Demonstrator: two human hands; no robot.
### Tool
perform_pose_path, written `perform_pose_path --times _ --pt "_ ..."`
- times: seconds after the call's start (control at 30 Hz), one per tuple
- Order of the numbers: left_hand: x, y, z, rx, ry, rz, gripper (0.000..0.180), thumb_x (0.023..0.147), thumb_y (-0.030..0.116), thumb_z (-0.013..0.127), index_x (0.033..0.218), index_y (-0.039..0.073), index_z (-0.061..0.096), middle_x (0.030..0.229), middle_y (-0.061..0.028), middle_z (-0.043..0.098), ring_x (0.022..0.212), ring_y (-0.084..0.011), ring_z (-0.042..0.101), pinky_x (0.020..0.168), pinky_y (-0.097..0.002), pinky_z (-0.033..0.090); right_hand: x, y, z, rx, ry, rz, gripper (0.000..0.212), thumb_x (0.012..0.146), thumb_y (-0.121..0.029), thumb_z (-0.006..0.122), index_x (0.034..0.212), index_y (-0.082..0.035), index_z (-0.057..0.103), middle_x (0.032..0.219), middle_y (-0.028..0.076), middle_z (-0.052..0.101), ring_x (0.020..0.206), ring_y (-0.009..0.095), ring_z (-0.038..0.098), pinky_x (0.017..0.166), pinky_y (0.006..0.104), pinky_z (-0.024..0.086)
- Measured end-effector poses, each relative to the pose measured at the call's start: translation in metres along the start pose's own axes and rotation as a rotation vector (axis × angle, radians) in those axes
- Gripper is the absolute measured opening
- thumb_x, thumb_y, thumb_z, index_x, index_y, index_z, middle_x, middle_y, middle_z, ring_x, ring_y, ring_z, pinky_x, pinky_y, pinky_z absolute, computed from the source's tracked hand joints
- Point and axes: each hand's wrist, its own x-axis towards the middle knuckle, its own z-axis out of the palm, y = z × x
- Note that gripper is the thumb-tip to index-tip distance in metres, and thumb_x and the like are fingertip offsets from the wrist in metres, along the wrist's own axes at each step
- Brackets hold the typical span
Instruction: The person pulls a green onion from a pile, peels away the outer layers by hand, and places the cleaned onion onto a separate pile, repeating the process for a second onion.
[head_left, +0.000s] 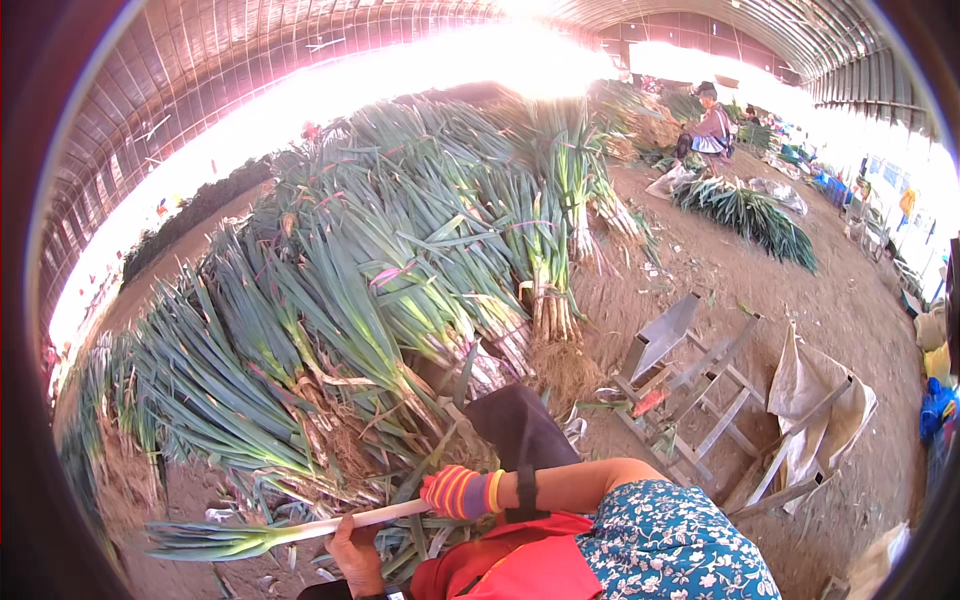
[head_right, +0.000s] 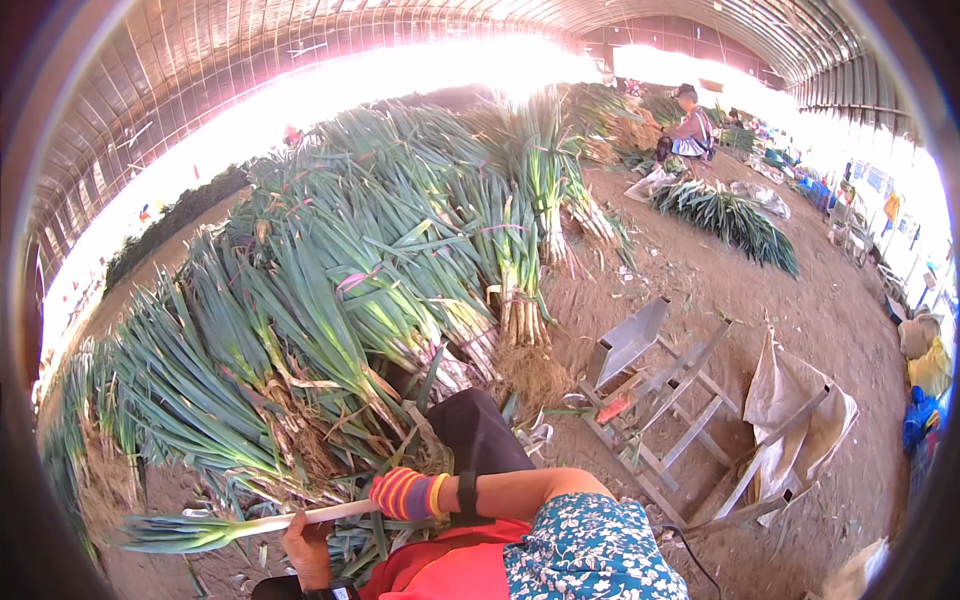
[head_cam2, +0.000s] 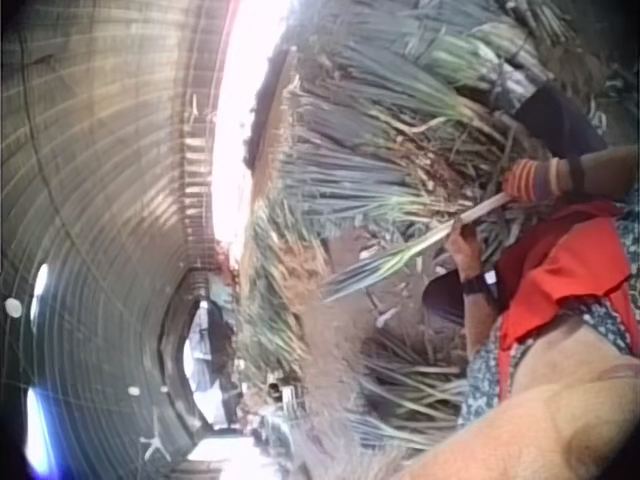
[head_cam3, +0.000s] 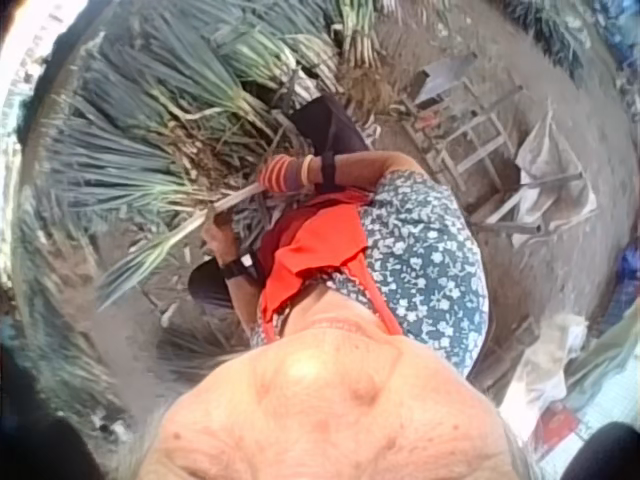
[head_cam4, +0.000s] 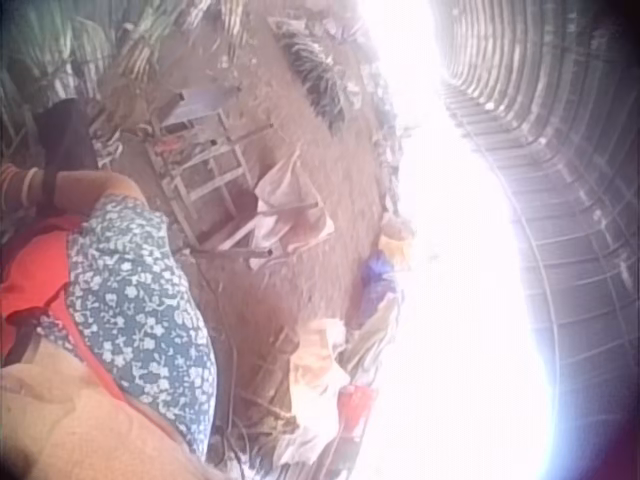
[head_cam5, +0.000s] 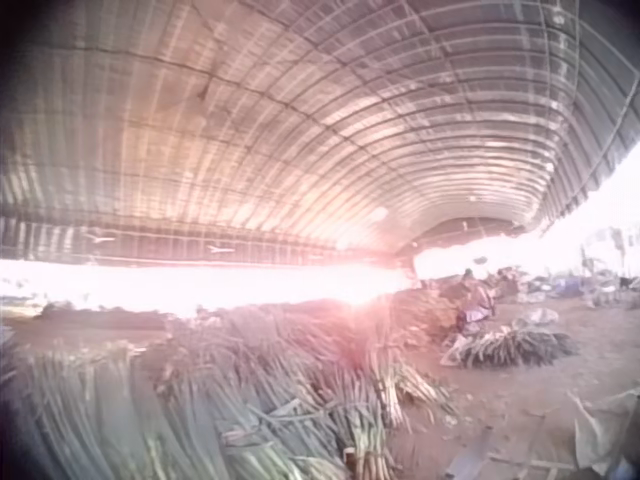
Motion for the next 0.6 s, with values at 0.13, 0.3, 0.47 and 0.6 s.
perform_pose_path --times 0.13,0.3,0.47,0.6 --pt "0.001 -0.005 -0.007 -0.013 0.024 0.023 0.013 0.082 0.011 0.058 0.089 0.000 0.055 0.084 -0.0133 0.063 0.077 -0.0280 0.064 0.065 -0.0449 0.056 -0.006 -0.007 -0.011 0.154 0.018 0.032 0.025 0.074 -0.027 0.062 0.087 -0.007 0.054 0.080 0.015 0.058 0.068 0.033 0.059 0.058 0.0423 0.047" --pt "-0.007 0.007 0.004 -0.005 -0.037 0.008 0.016 0.078 0.007 0.060 0.092 0.000 0.055 0.083 -0.0144 0.062 0.076 -0.0289 0.064 0.067 -0.0443 0.056 -0.013 -0.009 -0.018 0.359 0.021 0.150 0.018 0.072 -0.018 0.062 0.084 -0.006 0.057 0.077 0.014 0.059 0.071 0.035 0.060 0.059 0.0430 0.047" --pt "-0.019 0.028 0.004 -0.097 -0.206 0.015 0.030 0.068 0.002 0.061 0.097 0.004 0.052 0.091 -0.0120 0.060 0.096 -0.0288 0.058 0.087 -0.0471 0.047 -0.009 0.023 0.030 0.658 -0.003 0.078 0.014 0.073 -0.016 0.062 0.082 -0.006 0.058 0.076 0.013 0.059 0.072 0.034 0.059 0.060 0.0405 0.047" --pt "-0.016 0.038 0.005 -0.064 -0.180 0.116 0.040 0.069 0.005 0.069 0.106 0.006 0.051 0.101 -0.0095 0.059 0.107 -0.0342 0.055 0.096 -0.0534 0.042 0.001 0.040 0.030 -0.004 0.032 -0.063 0.016 0.054 -0.014 0.064 0.066 -0.009 0.056 0.068 0.009 0.057 0.066 0.029 0.059 0.058 0.0371 0.047"
